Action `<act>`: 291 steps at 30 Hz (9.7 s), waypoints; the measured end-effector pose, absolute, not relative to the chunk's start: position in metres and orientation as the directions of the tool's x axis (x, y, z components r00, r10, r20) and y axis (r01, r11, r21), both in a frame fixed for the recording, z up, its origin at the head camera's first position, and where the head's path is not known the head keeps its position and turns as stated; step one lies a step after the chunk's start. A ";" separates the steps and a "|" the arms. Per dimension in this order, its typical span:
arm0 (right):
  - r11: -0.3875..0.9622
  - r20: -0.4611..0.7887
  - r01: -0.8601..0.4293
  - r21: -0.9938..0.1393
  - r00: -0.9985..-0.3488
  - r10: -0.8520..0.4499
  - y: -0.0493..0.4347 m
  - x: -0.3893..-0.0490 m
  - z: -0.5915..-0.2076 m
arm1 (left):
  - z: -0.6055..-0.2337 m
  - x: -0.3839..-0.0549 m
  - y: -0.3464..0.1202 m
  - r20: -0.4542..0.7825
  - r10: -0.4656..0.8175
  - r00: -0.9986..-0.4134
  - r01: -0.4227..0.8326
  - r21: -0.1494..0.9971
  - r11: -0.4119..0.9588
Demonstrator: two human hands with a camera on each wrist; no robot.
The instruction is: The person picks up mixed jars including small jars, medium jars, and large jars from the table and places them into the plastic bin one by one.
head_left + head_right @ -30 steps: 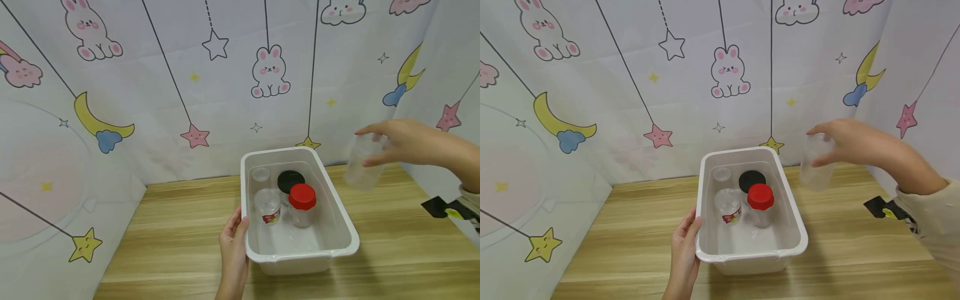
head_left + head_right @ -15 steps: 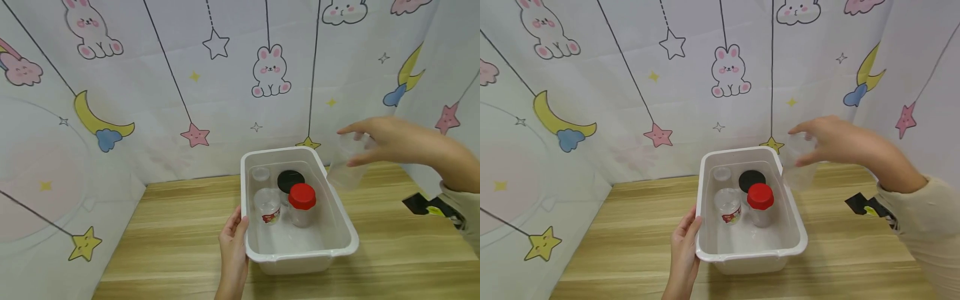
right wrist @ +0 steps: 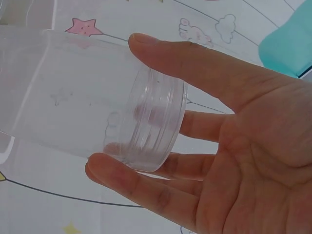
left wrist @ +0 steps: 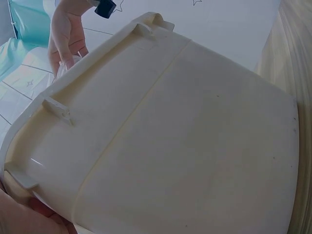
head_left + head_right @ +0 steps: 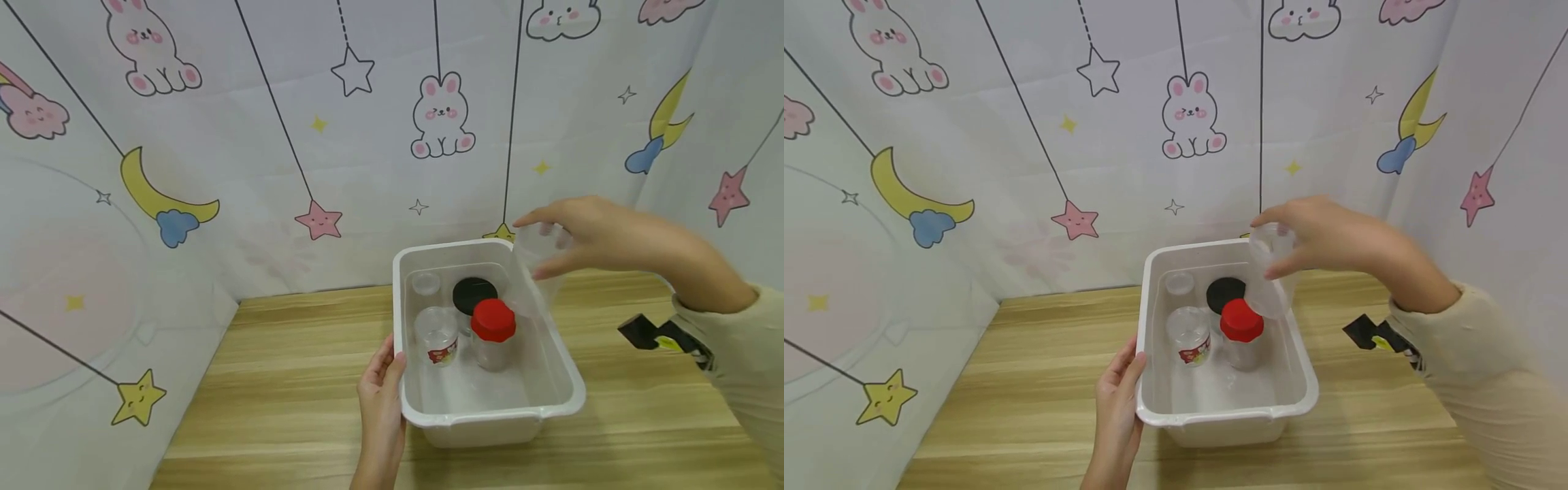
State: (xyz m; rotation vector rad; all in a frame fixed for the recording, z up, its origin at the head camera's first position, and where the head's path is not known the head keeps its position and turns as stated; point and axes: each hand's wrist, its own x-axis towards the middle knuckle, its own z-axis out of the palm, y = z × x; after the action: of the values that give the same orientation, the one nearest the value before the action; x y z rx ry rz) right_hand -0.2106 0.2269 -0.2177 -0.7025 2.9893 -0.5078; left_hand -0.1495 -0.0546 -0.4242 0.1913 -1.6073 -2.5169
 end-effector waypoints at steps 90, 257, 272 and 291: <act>0.593 0.006 -0.689 -0.416 -0.655 -0.756 0.129 -0.232 -0.327 | -0.427 -0.152 -0.058 -0.025 -0.154 -0.988 0.048 0.890 -0.453; 0.561 -0.122 -0.710 -0.425 -0.569 -0.813 0.110 -0.240 -0.361 | -0.426 -0.151 -0.057 -0.060 -0.157 -0.986 0.017 0.894 -0.448; 0.628 -0.073 -0.678 -0.382 -0.655 -0.752 0.122 -0.239 -0.342 | -0.424 -0.153 -0.057 -0.060 -0.130 -0.990 0.005 0.894 -0.448; 0.580 0.049 -0.701 -0.414 -0.654 -0.755 0.161 -0.238 -0.319 | -0.407 -0.161 -0.076 0.110 -0.036 -0.993 0.110 0.994 0.025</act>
State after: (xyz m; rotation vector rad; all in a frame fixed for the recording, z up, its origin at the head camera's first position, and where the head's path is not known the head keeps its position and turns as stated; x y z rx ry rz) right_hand -0.2381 0.1608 -0.3191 -1.2389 2.6728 -0.6120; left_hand -0.1613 -0.0761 -0.4065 -0.0785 -2.1720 -2.1216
